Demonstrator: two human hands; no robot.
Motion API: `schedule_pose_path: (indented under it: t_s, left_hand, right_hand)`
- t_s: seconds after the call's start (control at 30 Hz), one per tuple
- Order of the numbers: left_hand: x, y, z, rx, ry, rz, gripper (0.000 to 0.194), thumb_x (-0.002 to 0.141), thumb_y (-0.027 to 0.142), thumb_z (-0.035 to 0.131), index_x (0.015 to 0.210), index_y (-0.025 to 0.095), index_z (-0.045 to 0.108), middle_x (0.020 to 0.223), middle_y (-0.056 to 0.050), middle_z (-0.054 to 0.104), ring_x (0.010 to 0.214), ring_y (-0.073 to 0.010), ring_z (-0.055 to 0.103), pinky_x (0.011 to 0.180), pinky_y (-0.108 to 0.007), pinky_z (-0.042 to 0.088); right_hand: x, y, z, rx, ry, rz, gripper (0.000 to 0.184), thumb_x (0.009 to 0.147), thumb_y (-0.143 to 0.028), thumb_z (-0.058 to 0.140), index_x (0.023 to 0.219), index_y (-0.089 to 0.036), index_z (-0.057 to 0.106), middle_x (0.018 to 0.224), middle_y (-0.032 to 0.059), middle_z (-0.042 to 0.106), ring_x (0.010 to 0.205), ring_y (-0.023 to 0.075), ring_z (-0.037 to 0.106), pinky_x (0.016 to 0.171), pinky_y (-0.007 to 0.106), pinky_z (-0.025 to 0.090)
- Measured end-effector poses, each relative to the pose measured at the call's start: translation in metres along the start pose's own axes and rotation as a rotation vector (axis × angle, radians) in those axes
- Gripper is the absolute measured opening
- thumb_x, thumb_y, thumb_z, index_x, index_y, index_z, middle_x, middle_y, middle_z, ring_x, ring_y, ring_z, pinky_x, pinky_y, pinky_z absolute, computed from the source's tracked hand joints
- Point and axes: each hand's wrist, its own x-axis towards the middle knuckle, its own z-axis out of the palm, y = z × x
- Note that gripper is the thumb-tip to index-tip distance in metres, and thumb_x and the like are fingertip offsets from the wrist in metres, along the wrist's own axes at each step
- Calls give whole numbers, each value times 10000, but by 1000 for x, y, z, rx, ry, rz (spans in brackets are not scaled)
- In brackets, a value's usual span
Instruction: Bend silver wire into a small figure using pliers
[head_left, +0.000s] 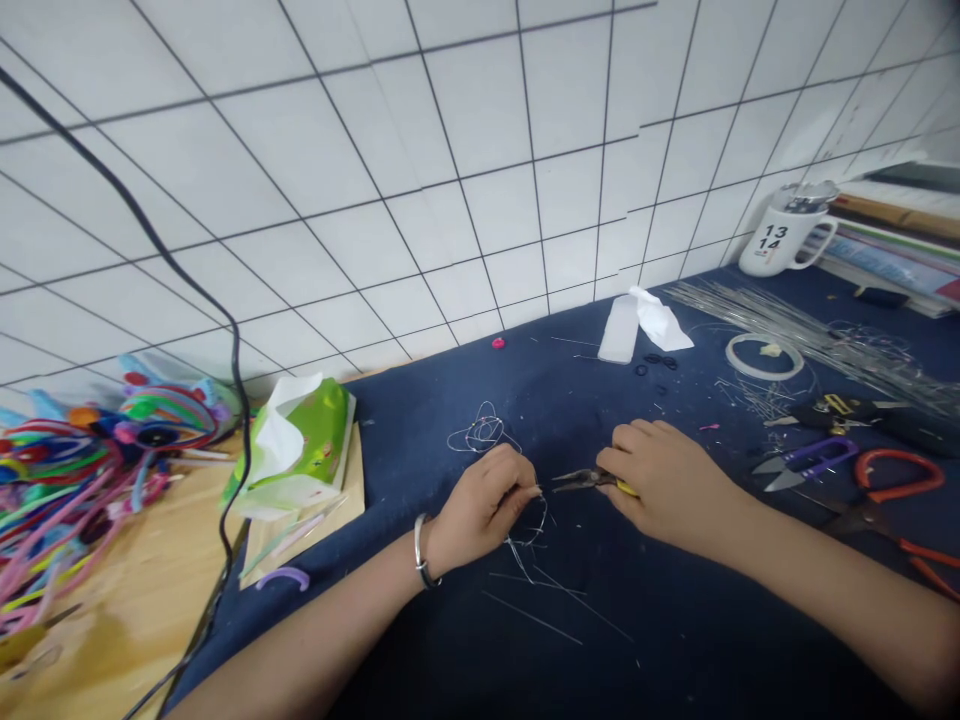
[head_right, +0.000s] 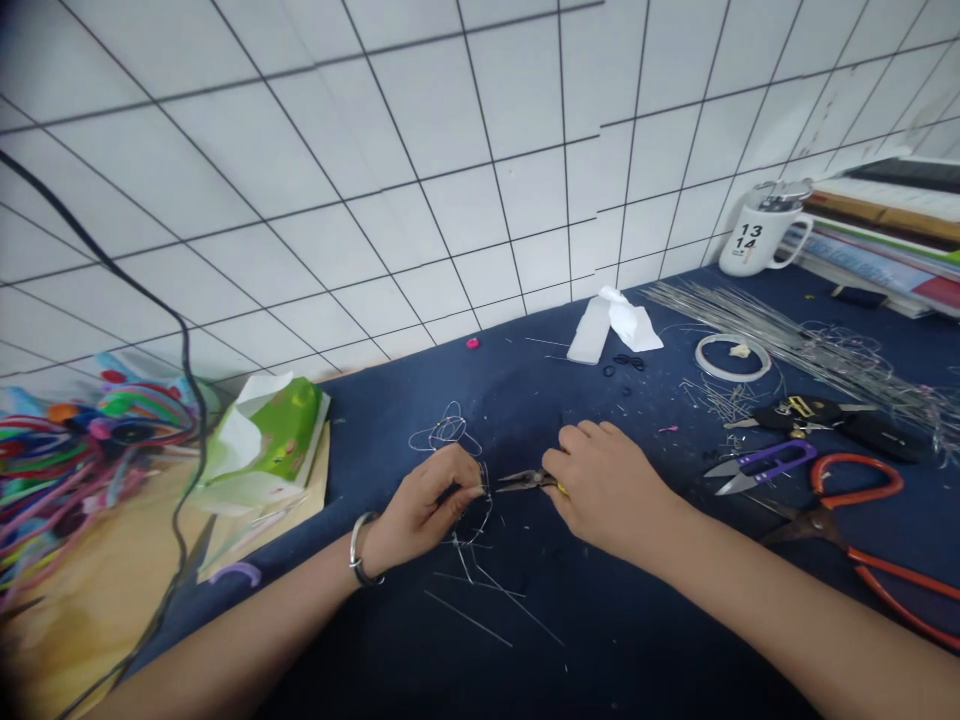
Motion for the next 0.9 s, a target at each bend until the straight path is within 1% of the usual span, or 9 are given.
schedule_pose_path:
  t_s: [0.13,0.23,0.37,0.47,0.6,0.73,0.9]
  left_hand:
    - [0,-1,1,-4,-20,7,61,847,142,443,810,163,487,776,-46,524,752,-153,478,690,-323,428]
    - [0,-1,0,-24,-23,-17,69,853,158,439,808,164,492,781,-45,530,754,-153,485,696,-324,431]
    - [1,-1,-2,-75,-37,-89,50,843,195,467,848,160,503,824,-49,537,767,-149,497,720,-324,432]
    - [1,-2,-4,-74,-24,-158,91,848,196,452,910,156,506,861,-55,542,785,-149,504,731,-319,432]
    - [1,-4,-5,-9,22,-246,105,847,162,420,885,158,517,791,-29,545,704,-128,496,654,-278,427]
    - [3,-3,-6,52,-49,-255,87,831,166,449,804,163,531,736,-8,541,671,-123,495,626,-264,414]
    - [4,3,-7,103,-121,-214,84,813,244,514,802,171,553,726,-11,555,681,-141,509,627,-276,419]
  right_hand:
    - [0,-2,9,-16,3,-22,92,773,-279,500,740,-196,525,743,22,487,738,159,429,647,291,279]
    - [0,-2,12,-29,3,-29,105,787,-282,489,740,-194,523,723,16,487,695,141,432,610,273,275]
    - [2,1,13,-80,22,-33,119,802,-288,471,749,-197,526,726,18,492,686,141,439,597,272,274]
    - [3,5,15,-124,33,-37,122,802,-284,468,752,-194,533,722,22,494,694,144,447,605,275,277]
    - [5,11,16,-164,19,-66,105,781,-281,491,750,-190,534,718,22,496,694,147,448,599,274,272]
    - [6,17,10,-167,-19,-130,76,771,-262,508,744,-199,541,725,18,502,703,150,446,611,280,274]
    - [5,23,1,-170,-87,-201,46,760,-219,513,729,-208,545,715,8,507,701,150,441,627,284,283]
